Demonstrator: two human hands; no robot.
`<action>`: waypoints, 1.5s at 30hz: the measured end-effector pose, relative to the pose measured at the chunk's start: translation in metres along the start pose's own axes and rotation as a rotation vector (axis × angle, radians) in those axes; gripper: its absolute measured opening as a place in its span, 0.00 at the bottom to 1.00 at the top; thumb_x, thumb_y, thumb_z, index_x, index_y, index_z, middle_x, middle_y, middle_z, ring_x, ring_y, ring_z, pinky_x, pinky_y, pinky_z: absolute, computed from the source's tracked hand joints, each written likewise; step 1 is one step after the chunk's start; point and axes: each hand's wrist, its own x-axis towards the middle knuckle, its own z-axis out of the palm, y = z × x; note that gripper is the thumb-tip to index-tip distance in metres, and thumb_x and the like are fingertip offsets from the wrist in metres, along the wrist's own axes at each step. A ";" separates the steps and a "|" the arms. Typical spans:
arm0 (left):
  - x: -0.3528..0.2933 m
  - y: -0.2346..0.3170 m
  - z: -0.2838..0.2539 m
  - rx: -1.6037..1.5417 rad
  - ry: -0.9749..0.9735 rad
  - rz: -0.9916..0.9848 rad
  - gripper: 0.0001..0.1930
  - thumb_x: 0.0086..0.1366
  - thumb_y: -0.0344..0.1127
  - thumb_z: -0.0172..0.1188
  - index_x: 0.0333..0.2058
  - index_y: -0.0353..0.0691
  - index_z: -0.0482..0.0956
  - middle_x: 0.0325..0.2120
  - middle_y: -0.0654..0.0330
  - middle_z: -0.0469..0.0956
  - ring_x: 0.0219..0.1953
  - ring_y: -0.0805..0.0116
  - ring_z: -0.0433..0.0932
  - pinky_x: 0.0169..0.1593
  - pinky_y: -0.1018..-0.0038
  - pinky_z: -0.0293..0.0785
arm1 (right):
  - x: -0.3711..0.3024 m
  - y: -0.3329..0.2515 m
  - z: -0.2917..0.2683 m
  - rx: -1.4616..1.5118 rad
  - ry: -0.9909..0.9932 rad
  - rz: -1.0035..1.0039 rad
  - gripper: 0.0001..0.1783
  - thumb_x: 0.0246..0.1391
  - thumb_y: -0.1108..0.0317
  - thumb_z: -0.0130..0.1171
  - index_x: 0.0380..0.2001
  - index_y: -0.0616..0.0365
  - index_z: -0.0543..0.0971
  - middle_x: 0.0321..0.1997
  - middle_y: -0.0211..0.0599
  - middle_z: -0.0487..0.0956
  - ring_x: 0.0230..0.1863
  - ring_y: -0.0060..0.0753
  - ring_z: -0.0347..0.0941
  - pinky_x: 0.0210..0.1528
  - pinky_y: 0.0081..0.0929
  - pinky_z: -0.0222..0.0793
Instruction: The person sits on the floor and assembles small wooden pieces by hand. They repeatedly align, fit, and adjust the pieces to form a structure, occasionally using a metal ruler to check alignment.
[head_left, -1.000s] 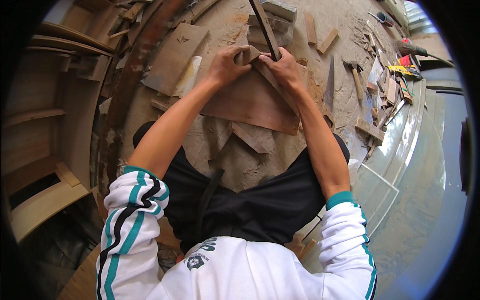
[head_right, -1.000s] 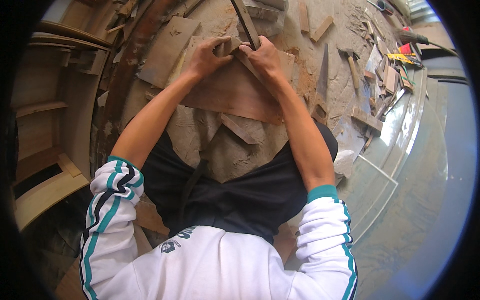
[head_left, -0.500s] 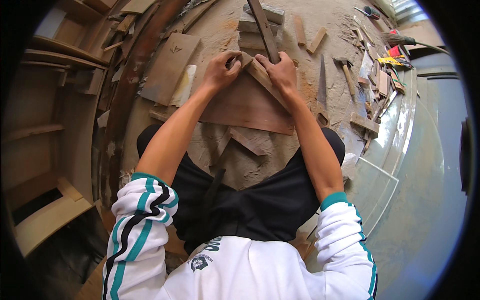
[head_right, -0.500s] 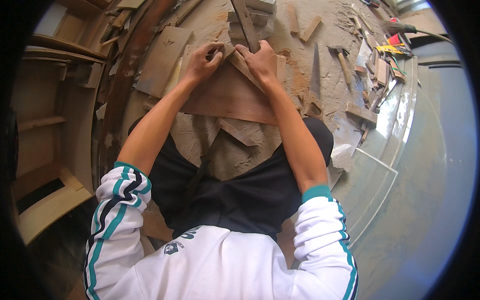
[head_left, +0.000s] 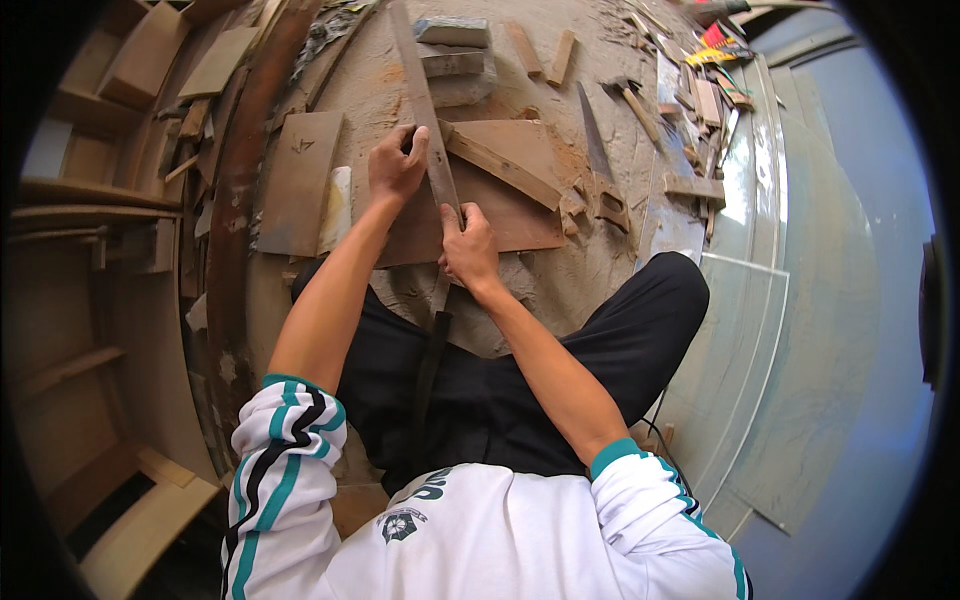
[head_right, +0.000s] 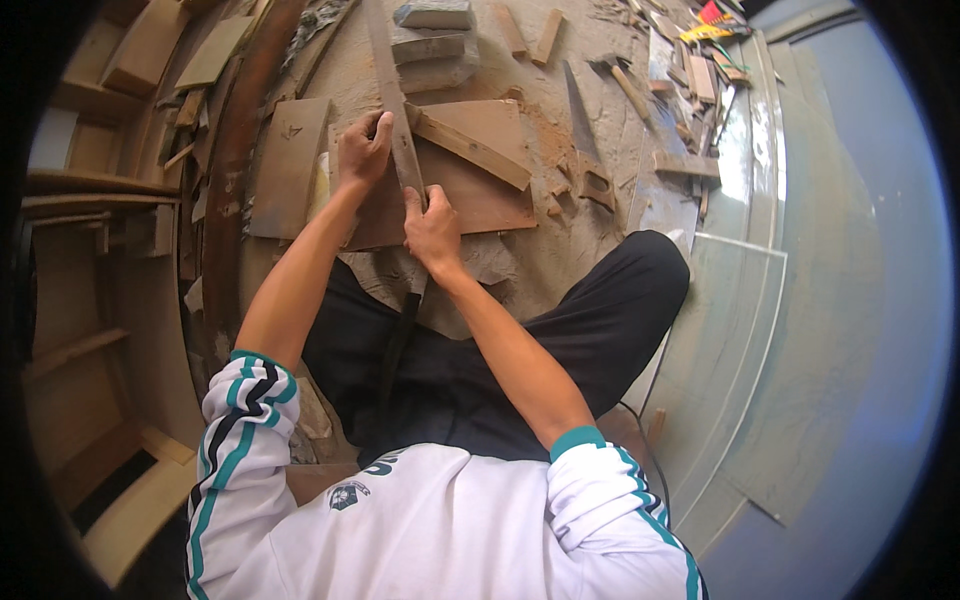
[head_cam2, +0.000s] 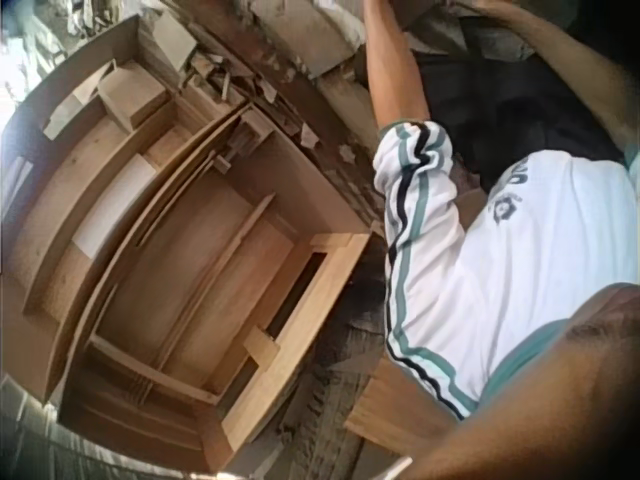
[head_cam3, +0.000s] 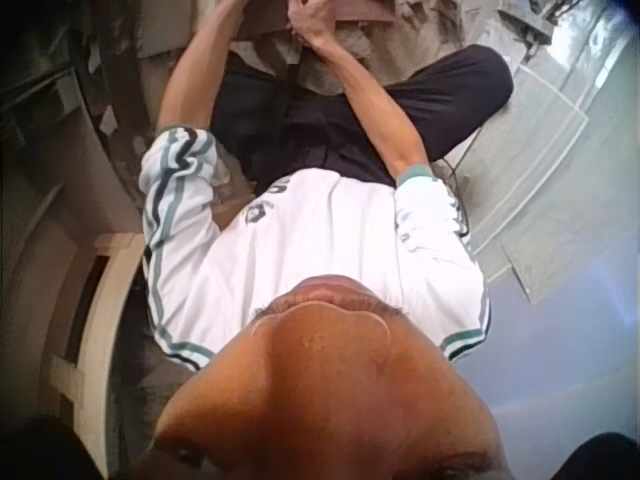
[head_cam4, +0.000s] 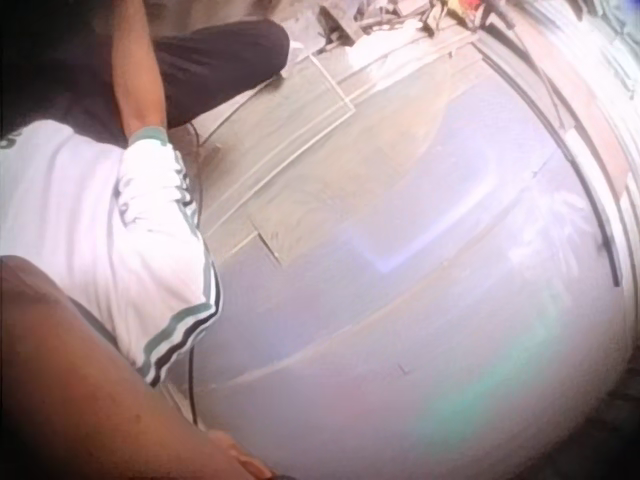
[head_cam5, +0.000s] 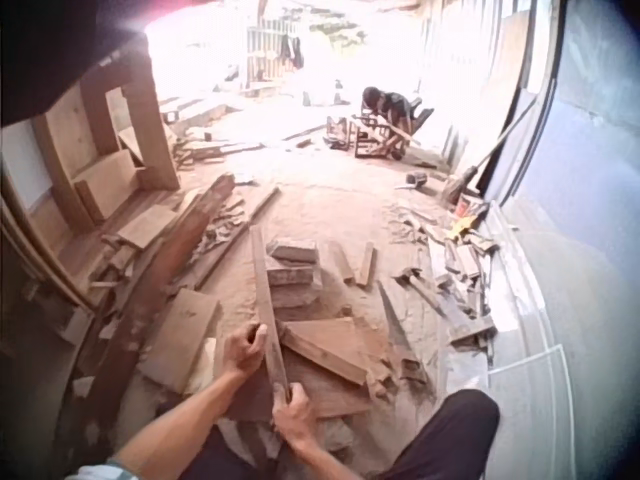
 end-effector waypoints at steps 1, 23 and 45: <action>0.001 0.000 0.000 0.002 0.005 0.016 0.19 0.69 0.49 0.58 0.43 0.39 0.86 0.35 0.46 0.85 0.40 0.49 0.86 0.45 0.62 0.79 | -0.001 0.000 0.001 -0.006 0.006 -0.008 0.21 0.69 0.52 0.55 0.37 0.63 0.74 0.18 0.40 0.78 0.15 0.33 0.77 0.18 0.33 0.71; 0.006 -0.008 0.003 0.065 -0.041 0.072 0.18 0.67 0.45 0.64 0.45 0.37 0.86 0.36 0.46 0.87 0.39 0.54 0.87 0.45 0.63 0.80 | 0.055 0.000 -0.001 0.071 -0.146 -0.190 0.38 0.58 0.61 0.60 0.71 0.59 0.64 0.65 0.56 0.75 0.67 0.45 0.70 0.68 0.34 0.63; 0.003 -0.006 0.001 0.061 -0.035 0.080 0.17 0.68 0.46 0.64 0.42 0.36 0.86 0.33 0.46 0.86 0.36 0.52 0.87 0.41 0.64 0.80 | 0.070 -0.006 0.000 0.172 -0.200 -0.147 0.37 0.54 0.62 0.51 0.67 0.63 0.69 0.55 0.60 0.81 0.55 0.46 0.79 0.60 0.35 0.71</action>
